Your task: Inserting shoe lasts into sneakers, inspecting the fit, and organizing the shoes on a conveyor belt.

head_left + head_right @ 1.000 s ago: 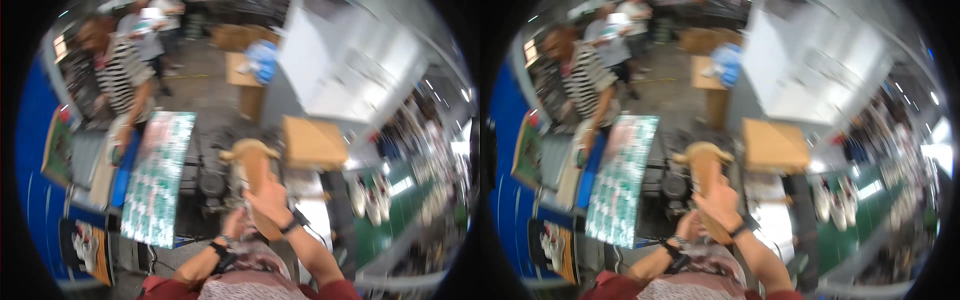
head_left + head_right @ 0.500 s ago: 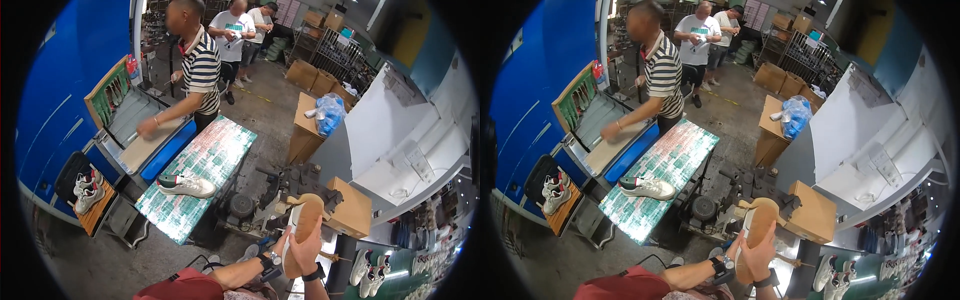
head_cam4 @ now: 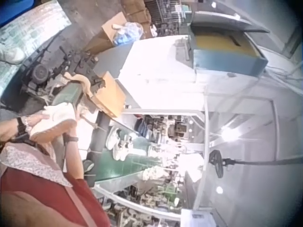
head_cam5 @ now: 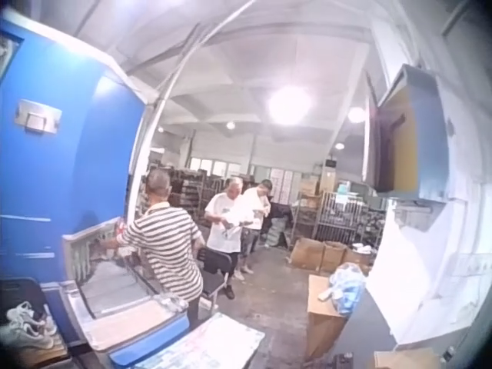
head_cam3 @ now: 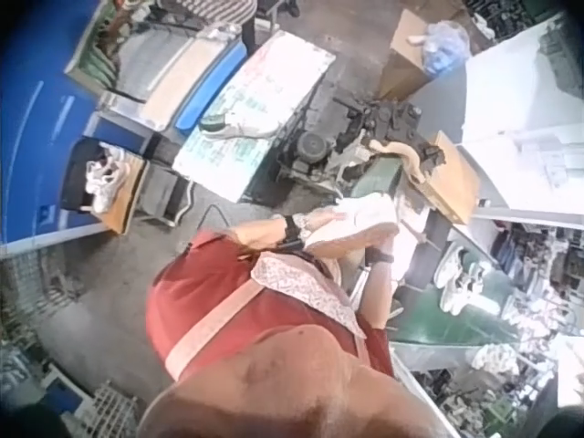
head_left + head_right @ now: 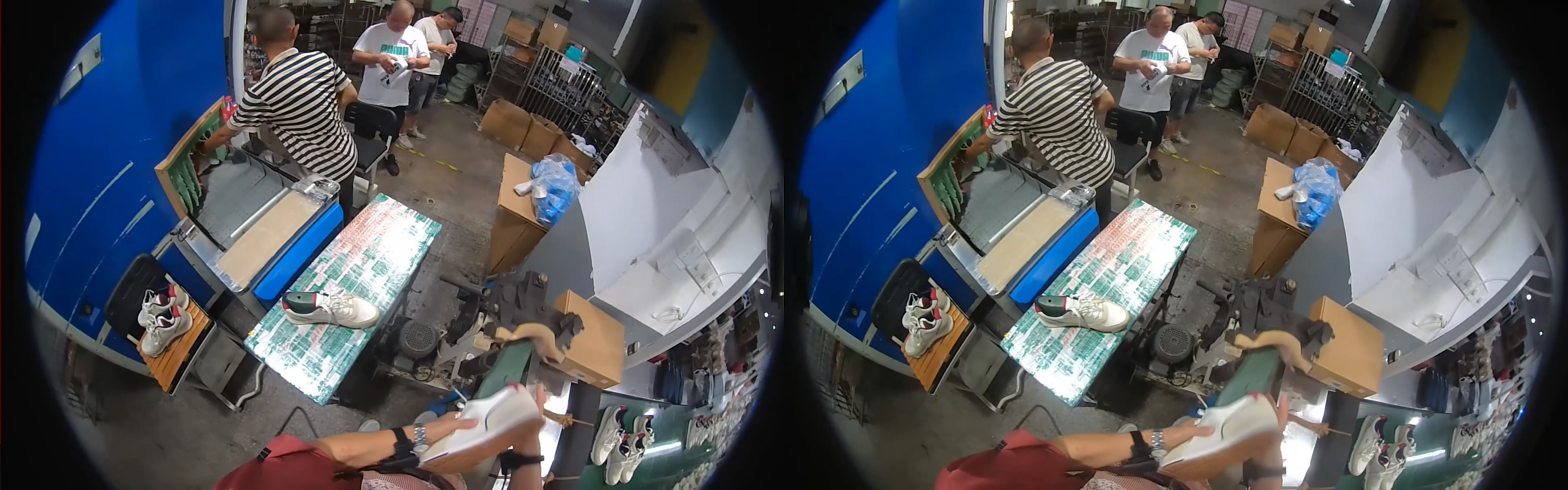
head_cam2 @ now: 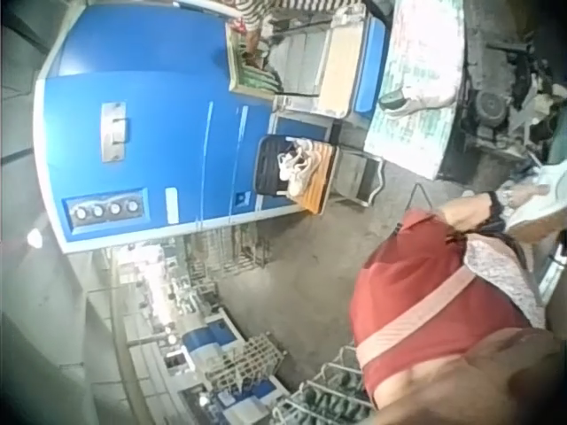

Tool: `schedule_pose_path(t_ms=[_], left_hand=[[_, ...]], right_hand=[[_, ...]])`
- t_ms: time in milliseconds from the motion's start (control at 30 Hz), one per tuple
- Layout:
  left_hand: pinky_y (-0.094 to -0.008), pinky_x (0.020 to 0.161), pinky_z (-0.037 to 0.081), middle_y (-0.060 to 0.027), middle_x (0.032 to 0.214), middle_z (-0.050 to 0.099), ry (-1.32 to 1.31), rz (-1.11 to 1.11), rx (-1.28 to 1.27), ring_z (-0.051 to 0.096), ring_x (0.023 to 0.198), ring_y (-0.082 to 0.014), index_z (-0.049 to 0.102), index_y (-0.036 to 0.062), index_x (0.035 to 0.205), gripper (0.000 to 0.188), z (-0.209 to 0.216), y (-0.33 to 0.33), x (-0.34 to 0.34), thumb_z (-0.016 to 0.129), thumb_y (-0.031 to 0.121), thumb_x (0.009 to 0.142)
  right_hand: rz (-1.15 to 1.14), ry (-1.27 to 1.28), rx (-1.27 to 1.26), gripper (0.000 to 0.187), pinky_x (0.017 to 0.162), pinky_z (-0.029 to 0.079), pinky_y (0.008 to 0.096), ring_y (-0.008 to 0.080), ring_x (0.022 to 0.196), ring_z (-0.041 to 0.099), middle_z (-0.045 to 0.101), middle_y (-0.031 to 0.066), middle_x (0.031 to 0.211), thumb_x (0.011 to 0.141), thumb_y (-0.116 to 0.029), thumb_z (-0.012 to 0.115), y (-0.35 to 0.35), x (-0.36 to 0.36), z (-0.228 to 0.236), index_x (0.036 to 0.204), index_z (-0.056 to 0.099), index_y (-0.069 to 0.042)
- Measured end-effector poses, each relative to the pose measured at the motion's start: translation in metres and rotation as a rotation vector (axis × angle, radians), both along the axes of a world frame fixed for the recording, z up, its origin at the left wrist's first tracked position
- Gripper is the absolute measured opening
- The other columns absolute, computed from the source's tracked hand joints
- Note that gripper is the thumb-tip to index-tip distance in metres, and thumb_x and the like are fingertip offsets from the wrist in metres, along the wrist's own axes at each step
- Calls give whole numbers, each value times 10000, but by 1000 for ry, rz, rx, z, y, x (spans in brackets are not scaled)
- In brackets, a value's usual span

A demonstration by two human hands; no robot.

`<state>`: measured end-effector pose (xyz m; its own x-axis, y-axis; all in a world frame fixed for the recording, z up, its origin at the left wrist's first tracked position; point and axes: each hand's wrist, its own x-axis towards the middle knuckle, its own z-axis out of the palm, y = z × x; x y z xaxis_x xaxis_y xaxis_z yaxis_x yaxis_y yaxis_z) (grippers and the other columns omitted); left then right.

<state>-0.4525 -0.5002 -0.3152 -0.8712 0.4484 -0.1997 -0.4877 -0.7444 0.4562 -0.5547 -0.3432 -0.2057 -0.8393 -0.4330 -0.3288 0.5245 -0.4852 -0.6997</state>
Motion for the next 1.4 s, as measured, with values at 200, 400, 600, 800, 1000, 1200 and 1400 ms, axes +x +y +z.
schedule_pose_path(t_ms=[200, 400, 600, 800, 1000, 1200, 1400], left_hand=[[-259, 680, 503, 12, 873, 715, 335, -141, -655, 622, 766, -54, 719, 59, 1028, 304, 44, -95, 81, 821, 287, 855], [-281, 683, 580, -13, 872, 740, -115, 463, -1045, 691, 774, -83, 713, 40, 1029, 256, 59, -217, 240, 848, 133, 833], [-362, 792, 581, -119, 863, 768, -700, 772, -1751, 755, 812, -228, 718, 86, 1017, 382, -10, -370, 393, 881, 248, 712], [-519, 881, 531, -226, 983, 717, -816, 496, -2126, 663, 1023, -435, 512, 54, 1253, 693, -78, -546, 480, 870, 270, 700], [-522, 904, 541, -254, 1128, 690, -839, 19, -2198, 675, 1037, -430, 419, 105, 1486, 744, -137, -668, 557, 709, 318, 834], [-489, 825, 575, -195, 1025, 742, -665, -273, -2356, 731, 916, -372, 700, 64, 1075, 287, -150, -620, 531, 609, 252, 879], [-361, 857, 550, -152, 1002, 747, 72, 61, -1794, 714, 936, -259, 682, 21, 1198, 646, 79, -428, 331, 887, 166, 603]], right_hand=[[104, -204, 58, 496, 1015, 528, 475, 312, 1126, 661, 663, 145, 1267, 902, -246, 664, -38, -18, -54, 1337, 578, -24], [139, 244, 213, 614, 1014, 524, 495, 343, 1162, 635, 614, 189, 1299, 924, -327, 622, 9, 14, -24, 1399, 458, 25], [192, 273, 460, 615, 1020, 500, 480, 333, 1152, 611, 599, 196, 1294, 901, -276, 682, -52, 93, -7, 1409, 469, -2], [156, -15, 802, 686, 1066, 445, 497, 331, 1250, 526, 531, 192, 1390, 893, -332, 730, -97, 177, -51, 1453, 454, -49], [133, -159, 797, 673, 1002, 491, 453, 317, 1183, 577, 586, 161, 1296, 850, -225, 749, -167, 249, -26, 1426, 461, -27], [-28, -136, 696, 424, 899, 542, 392, 266, 994, 667, 680, 125, 1106, 853, -92, 734, -139, 272, -30, 1244, 609, 13], [-569, -99, 685, 573, 885, 554, 381, 237, 982, 681, 685, 86, 1085, 743, 16, 780, -34, 283, -73, 1275, 572, -16]])
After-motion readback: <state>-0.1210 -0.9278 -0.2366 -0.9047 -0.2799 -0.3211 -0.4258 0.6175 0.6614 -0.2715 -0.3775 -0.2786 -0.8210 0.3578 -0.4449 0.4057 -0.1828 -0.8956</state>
